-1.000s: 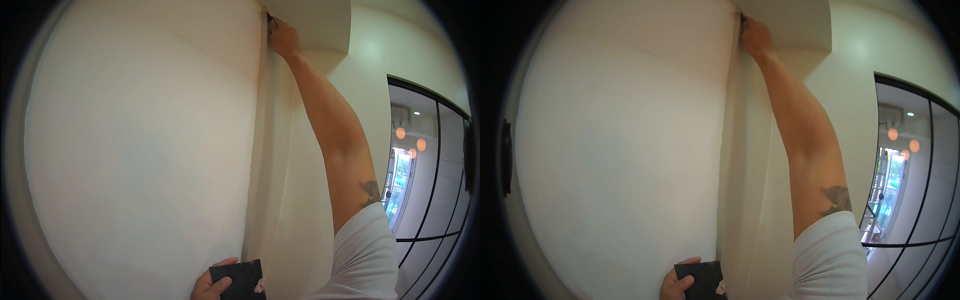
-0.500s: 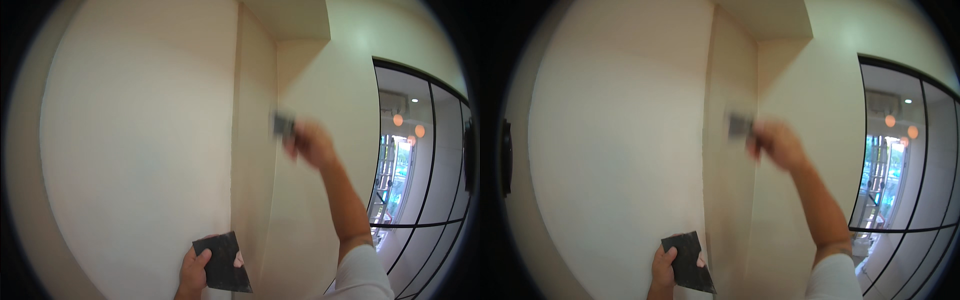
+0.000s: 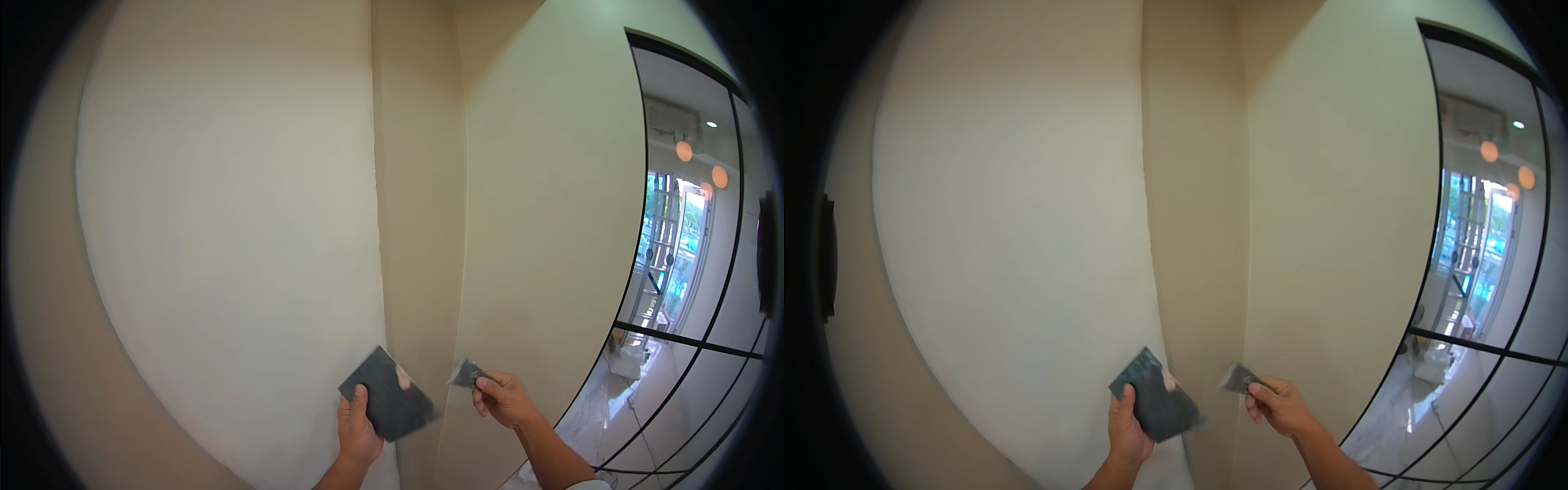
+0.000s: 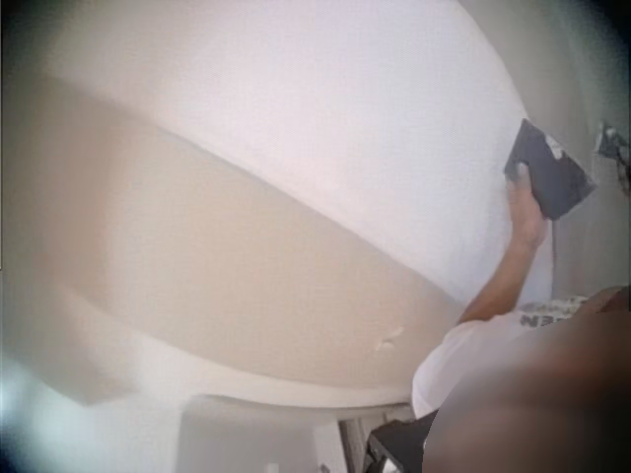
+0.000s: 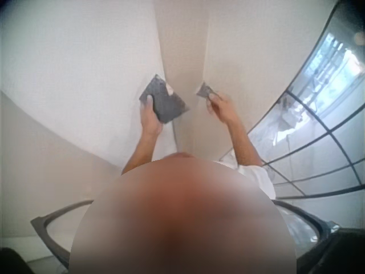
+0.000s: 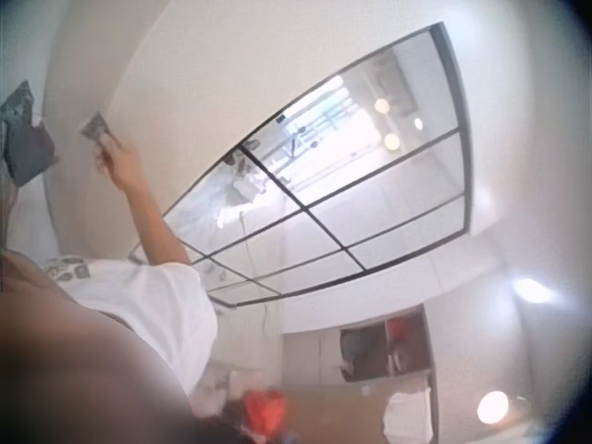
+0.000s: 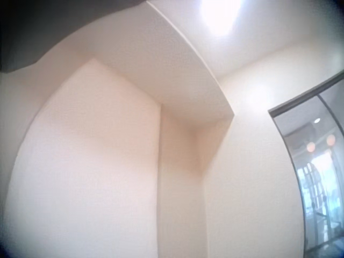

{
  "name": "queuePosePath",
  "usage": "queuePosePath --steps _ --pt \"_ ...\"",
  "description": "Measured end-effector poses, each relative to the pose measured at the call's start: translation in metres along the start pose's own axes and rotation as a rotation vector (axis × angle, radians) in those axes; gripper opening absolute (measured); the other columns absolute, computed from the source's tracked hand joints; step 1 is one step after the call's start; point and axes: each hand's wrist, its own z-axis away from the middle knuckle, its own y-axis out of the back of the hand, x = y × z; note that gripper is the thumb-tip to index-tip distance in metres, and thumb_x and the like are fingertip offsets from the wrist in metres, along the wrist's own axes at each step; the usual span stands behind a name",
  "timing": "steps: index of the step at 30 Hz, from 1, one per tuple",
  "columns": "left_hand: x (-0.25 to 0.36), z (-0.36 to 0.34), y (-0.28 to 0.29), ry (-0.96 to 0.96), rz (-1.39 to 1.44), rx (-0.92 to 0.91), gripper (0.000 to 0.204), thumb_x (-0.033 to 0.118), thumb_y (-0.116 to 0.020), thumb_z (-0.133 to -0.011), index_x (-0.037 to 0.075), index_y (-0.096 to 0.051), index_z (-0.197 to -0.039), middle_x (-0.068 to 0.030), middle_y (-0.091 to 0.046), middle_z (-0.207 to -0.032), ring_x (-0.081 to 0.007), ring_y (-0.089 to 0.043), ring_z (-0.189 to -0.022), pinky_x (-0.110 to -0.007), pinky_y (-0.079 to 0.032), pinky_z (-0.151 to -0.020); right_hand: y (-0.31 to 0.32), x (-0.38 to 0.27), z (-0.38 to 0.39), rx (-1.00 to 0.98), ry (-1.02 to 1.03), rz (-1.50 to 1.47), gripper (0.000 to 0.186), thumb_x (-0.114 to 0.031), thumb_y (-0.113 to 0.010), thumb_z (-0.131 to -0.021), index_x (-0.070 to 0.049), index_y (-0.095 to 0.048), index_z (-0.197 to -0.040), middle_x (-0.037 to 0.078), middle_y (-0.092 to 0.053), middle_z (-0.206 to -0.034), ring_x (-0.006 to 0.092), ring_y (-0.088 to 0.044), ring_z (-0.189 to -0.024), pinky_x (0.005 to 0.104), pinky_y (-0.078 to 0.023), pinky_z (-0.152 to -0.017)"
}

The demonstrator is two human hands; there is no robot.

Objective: The person opens a paint can, scoops compound onto a hawk, and uses a putty knife to apply and smooth compound along a wall corner. The person repeatedly loads the putty knife and works the corner seam.

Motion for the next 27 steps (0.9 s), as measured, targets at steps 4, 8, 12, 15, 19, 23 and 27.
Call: queuePosePath --steps 4,8,12,15,19,23,27 --pt "-0.017 0.018 0.015 -0.327 -0.277 0.142 0.041 0.033 -0.050 -0.118 0.000 -0.056 -0.140 -0.0114 -0.069 -0.130 -0.0181 -0.067 -0.115 -0.036 -0.055 -0.101 -0.039 0.025 0.040 0.026 0.024 -0.084 0.023 -0.024 -0.063 -0.113 -0.001 -0.065 -0.109 0.004 -0.063 -0.077 0.0141 -0.061 -0.064 0.0284 -0.049 -0.058" --pt "-0.020 0.044 0.018 -0.491 -0.489 0.050 0.039 0.027 -0.053 -0.116 -0.004 -0.059 -0.140 -0.0158 -0.071 -0.126 -0.0209 -0.069 -0.111 -0.034 -0.055 -0.097 -0.082 0.047 0.055 0.002 -0.054 0.074 0.022 -0.023 -0.057 -0.115 -0.002 -0.062 -0.114 0.001 -0.060 -0.077 0.0110 -0.056 -0.061 0.0271 -0.045 -0.055" --pt "-0.004 0.057 0.024 -0.437 -0.624 -0.224 0.032 0.012 -0.058 -0.112 -0.006 -0.064 -0.136 -0.0206 -0.074 -0.117 -0.0245 -0.072 -0.101 -0.035 -0.057 -0.089 -0.091 0.051 0.059 0.046 -0.019 0.139 0.022 -0.025 -0.058 -0.115 -0.003 -0.061 -0.111 0.001 -0.056 -0.075 0.0097 -0.052 -0.059 0.0258 -0.041 -0.052" --pt "0.008 0.064 0.033 -0.406 -0.803 -0.372 0.030 0.007 -0.063 -0.107 -0.004 -0.066 -0.135 -0.0211 -0.076 -0.111 -0.0258 -0.075 -0.091 -0.036 -0.059 -0.084 -0.093 0.046 0.068 0.041 0.003 0.130 0.023 -0.026 -0.058 -0.115 -0.003 -0.063 -0.116 0.000 -0.054 -0.074 0.0086 -0.051 -0.059 0.0251 -0.039 -0.052" --pt "0.016 0.076 0.052 -0.371 -1.135 -0.578 0.032 0.016 -0.063 -0.109 -0.002 -0.067 -0.136 -0.0202 -0.076 -0.112 -0.0252 -0.077 -0.089 -0.040 -0.061 -0.082 -0.090 0.031 0.073 0.069 0.029 0.137 0.029 -0.030 -0.055 -0.116 -0.005 -0.067 -0.120 -0.003 -0.057 -0.076 0.0061 -0.050 -0.061 0.0233 -0.038 -0.054" --pt "-0.009 0.100 0.055 0.510 -0.570 0.053 0.037 0.028 -0.061 -0.111 0.001 -0.065 -0.134 -0.0136 -0.078 -0.111 -0.0287 -0.078 -0.093 -0.042 -0.064 -0.080 -0.061 0.031 0.064 -0.002 0.447 0.595 0.026 -0.013 -0.070 -0.103 -0.007 -0.075 -0.128 0.002 -0.061 -0.078 0.0105 -0.054 -0.060 0.0262 -0.043 -0.055" --pt "-0.052 0.121 0.054 0.853 0.320 0.497 0.040 0.039 -0.061 -0.110 0.005 -0.062 -0.133 -0.0122 -0.077 -0.106 -0.0268 -0.079 -0.086 -0.041 -0.067 -0.068 -0.024 0.073 0.073 -0.306 0.720 1.075 0.052 0.003 -0.080 -0.081 -0.016 -0.080 -0.129 0.008 -0.063 -0.081 0.0187 -0.058 -0.062 0.0315 -0.049 -0.056"
